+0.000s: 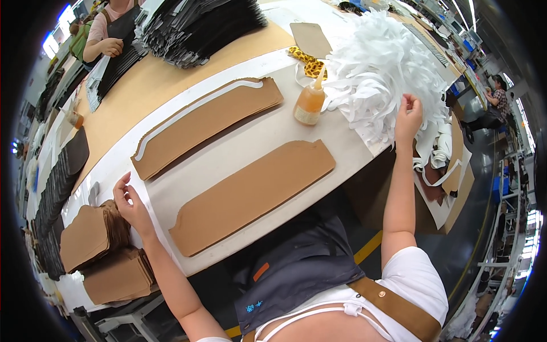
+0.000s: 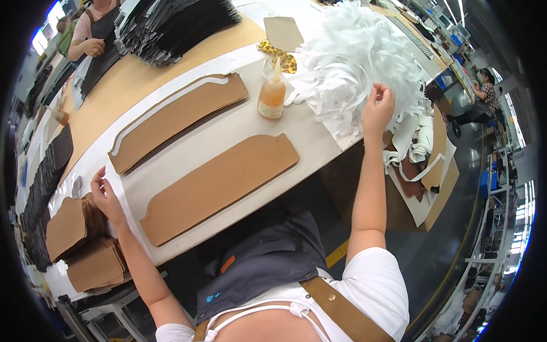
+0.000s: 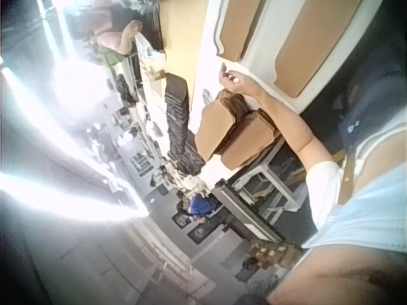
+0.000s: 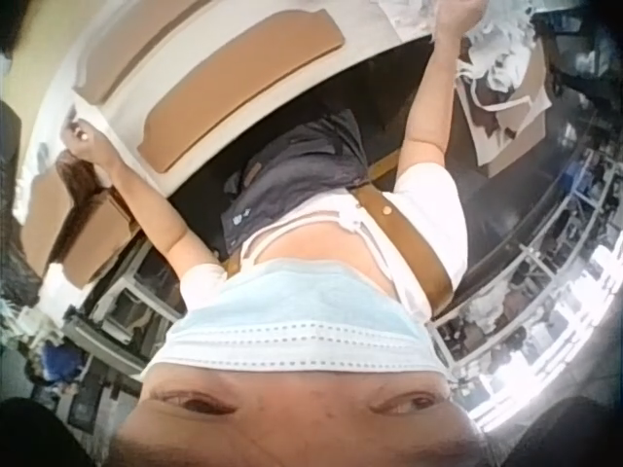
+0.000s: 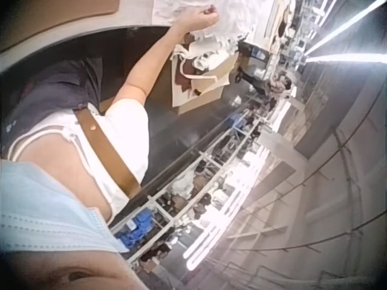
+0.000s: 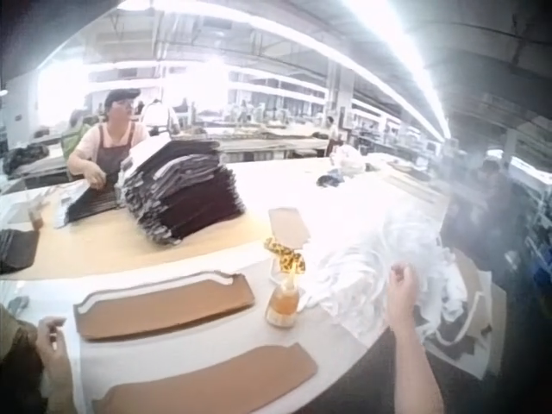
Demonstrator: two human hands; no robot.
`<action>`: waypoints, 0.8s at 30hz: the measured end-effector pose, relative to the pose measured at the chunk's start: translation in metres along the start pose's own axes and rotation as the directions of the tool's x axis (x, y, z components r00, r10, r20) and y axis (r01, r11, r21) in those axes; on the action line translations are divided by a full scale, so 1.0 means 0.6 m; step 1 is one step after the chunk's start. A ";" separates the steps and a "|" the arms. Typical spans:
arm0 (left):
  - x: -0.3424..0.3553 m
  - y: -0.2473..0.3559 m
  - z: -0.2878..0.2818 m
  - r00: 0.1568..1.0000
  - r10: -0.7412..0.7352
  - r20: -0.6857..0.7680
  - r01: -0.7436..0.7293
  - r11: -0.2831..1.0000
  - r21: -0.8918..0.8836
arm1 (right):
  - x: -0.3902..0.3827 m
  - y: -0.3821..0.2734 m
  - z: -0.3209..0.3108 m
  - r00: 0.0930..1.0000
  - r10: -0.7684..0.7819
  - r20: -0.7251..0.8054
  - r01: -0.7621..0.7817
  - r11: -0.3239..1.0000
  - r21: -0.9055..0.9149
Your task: Applying adhesive and white lining strips to brown leather components at a workbench.
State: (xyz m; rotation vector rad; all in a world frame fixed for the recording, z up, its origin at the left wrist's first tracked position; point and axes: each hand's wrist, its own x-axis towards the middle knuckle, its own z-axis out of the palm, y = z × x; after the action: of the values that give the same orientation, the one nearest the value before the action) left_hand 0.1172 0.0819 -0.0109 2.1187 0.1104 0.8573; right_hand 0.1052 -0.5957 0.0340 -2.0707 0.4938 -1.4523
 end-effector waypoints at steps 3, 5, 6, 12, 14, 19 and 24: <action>-0.003 -0.010 0.001 1.000 0.001 0.005 -0.001 1.000 0.000 | -0.001 0.036 -0.013 0.952 -0.277 0.133 0.307 0.829 -0.467; -0.002 -0.011 0.003 1.000 -0.013 -0.005 0.013 1.000 -0.027 | -0.005 0.050 -0.020 0.959 -0.188 0.211 0.268 0.840 -0.471; -0.002 -0.014 0.007 1.000 -0.010 -0.006 0.009 1.000 -0.023 | -0.007 0.045 -0.022 0.960 -0.185 0.209 0.264 0.843 -0.469; -0.005 -0.027 0.010 1.000 0.003 -0.024 -0.003 1.000 -0.023 | 0.021 -0.101 -0.032 0.921 0.194 0.339 -0.323 0.866 0.382; -0.004 -0.026 0.010 0.999 -0.017 -0.039 0.014 0.998 -0.067 | 0.044 -0.135 -0.049 0.910 0.163 0.380 -0.351 0.790 0.502; -0.014 0.058 -0.001 0.997 -0.070 -0.034 0.065 0.986 -0.154 | 0.053 -0.239 -0.101 0.841 -0.101 0.532 -0.390 0.569 0.724; -0.096 0.279 0.000 0.682 0.280 0.676 0.322 0.715 -0.620 | -0.020 -0.294 -0.150 0.621 -0.314 0.718 -0.492 0.557 0.669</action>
State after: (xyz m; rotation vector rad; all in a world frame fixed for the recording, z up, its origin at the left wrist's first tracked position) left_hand 0.0383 -0.0481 0.0795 1.5320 -0.5517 -0.0885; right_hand 0.0137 -0.4722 0.1598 -1.5389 -0.4183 -0.3434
